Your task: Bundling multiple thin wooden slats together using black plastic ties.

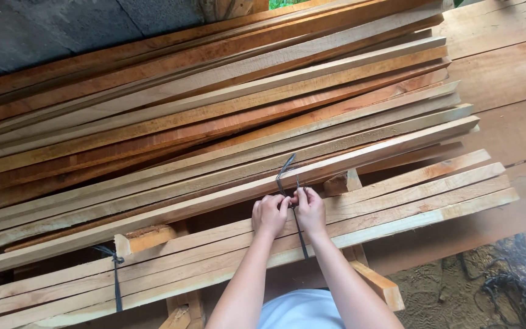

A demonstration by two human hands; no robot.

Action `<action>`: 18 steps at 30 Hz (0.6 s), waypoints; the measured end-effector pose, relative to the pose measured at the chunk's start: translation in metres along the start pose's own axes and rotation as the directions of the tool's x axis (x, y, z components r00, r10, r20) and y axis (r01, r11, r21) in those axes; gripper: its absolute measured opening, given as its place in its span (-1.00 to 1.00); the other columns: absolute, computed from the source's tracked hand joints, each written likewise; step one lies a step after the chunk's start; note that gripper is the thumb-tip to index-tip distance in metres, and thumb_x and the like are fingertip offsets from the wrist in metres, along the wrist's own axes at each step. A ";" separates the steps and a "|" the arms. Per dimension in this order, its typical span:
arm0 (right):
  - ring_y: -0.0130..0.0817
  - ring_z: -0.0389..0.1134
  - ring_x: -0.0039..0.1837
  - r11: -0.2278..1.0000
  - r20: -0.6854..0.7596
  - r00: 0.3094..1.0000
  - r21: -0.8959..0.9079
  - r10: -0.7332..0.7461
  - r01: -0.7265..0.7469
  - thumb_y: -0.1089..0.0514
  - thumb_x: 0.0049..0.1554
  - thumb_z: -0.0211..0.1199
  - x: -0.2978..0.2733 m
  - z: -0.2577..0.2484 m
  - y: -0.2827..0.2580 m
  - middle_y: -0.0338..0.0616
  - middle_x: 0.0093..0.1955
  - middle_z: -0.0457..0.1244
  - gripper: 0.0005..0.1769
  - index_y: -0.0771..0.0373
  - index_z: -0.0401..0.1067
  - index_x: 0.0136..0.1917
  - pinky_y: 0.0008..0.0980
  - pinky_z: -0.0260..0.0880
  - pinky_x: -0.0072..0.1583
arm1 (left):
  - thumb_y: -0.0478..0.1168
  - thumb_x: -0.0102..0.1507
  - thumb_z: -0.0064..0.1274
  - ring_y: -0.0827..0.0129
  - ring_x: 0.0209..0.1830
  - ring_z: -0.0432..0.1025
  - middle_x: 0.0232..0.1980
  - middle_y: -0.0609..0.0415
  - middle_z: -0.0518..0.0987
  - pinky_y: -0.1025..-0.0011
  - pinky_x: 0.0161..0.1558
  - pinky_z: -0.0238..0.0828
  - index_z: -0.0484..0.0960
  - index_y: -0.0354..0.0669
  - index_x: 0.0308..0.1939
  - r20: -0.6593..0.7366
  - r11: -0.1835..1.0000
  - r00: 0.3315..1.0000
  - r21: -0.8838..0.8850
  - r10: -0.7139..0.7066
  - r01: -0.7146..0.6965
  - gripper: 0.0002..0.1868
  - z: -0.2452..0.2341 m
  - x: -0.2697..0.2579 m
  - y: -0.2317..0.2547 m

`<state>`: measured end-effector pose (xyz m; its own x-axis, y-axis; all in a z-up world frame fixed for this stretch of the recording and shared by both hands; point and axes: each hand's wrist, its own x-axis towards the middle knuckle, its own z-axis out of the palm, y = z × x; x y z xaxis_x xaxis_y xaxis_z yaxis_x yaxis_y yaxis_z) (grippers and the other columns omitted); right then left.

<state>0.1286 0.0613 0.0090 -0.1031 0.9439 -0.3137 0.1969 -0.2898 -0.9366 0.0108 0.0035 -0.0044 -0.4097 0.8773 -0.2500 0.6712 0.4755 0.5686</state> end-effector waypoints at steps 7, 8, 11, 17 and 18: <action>-0.43 0.37 -0.42 0.974 0.052 0.974 -0.075 0.219 -0.214 0.13 0.27 0.18 0.054 0.013 0.049 -0.17 -0.44 0.37 -0.75 0.21 0.58 -0.20 -0.50 0.38 -0.26 | 0.29 0.33 -0.07 0.29 -0.01 0.57 -0.26 0.28 0.68 0.34 -0.03 0.39 0.71 0.38 -0.25 0.278 0.944 0.958 -0.291 -0.075 0.158 -0.68 0.017 0.023 -0.033; -0.45 0.41 -0.40 0.954 0.065 0.966 -0.184 0.252 -0.236 0.05 0.26 0.19 0.056 0.012 0.044 -0.22 -0.42 0.39 -0.74 0.12 0.60 -0.19 -0.48 0.40 -0.23 | 0.19 0.32 -0.01 0.39 -0.13 0.48 -0.38 0.29 0.60 0.36 -0.09 0.32 0.71 0.26 -0.29 0.313 0.900 0.949 -0.402 -0.037 0.168 -0.72 0.027 0.030 -0.041; -0.51 0.45 -0.37 0.928 0.084 0.954 -0.269 0.289 -0.258 -0.03 0.24 0.21 0.051 0.015 0.039 -0.30 -0.39 0.42 -0.75 0.02 0.62 -0.18 -0.51 0.41 -0.21 | 0.11 0.30 0.08 0.49 -0.31 0.35 -0.54 0.28 0.49 0.42 -0.21 0.22 0.72 0.14 -0.33 0.373 0.845 0.928 -0.495 -0.003 0.202 -0.74 0.034 0.038 -0.051; 0.03 0.33 0.37 0.959 0.098 0.995 -0.283 0.002 0.026 -0.08 0.21 0.33 -0.011 -0.013 0.004 0.16 0.28 0.35 -0.48 0.34 0.50 0.27 -0.02 0.31 0.37 | 0.08 0.29 0.09 0.53 -0.40 0.29 -0.60 0.29 0.43 0.48 -0.31 0.15 0.73 0.13 -0.35 0.377 0.843 0.926 -0.489 -0.028 0.225 -0.76 0.023 0.034 -0.044; 0.18 0.23 0.47 0.899 0.098 0.983 -0.397 -0.156 0.183 -0.12 0.16 0.39 -0.019 -0.019 0.012 0.26 0.39 0.28 -0.36 0.43 0.47 0.29 0.09 0.23 0.44 | 0.07 0.28 0.10 0.54 -0.41 0.28 -0.61 0.28 0.43 0.49 -0.32 0.15 0.74 0.14 -0.36 0.360 0.844 0.932 -0.491 -0.029 0.216 -0.76 0.024 0.035 -0.046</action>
<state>0.1515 0.0430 0.0066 -0.2280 0.9574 -0.1773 0.5454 -0.0252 -0.8378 -0.0194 0.0138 -0.0576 -0.1791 0.8278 -0.5317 0.1746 0.5586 0.8109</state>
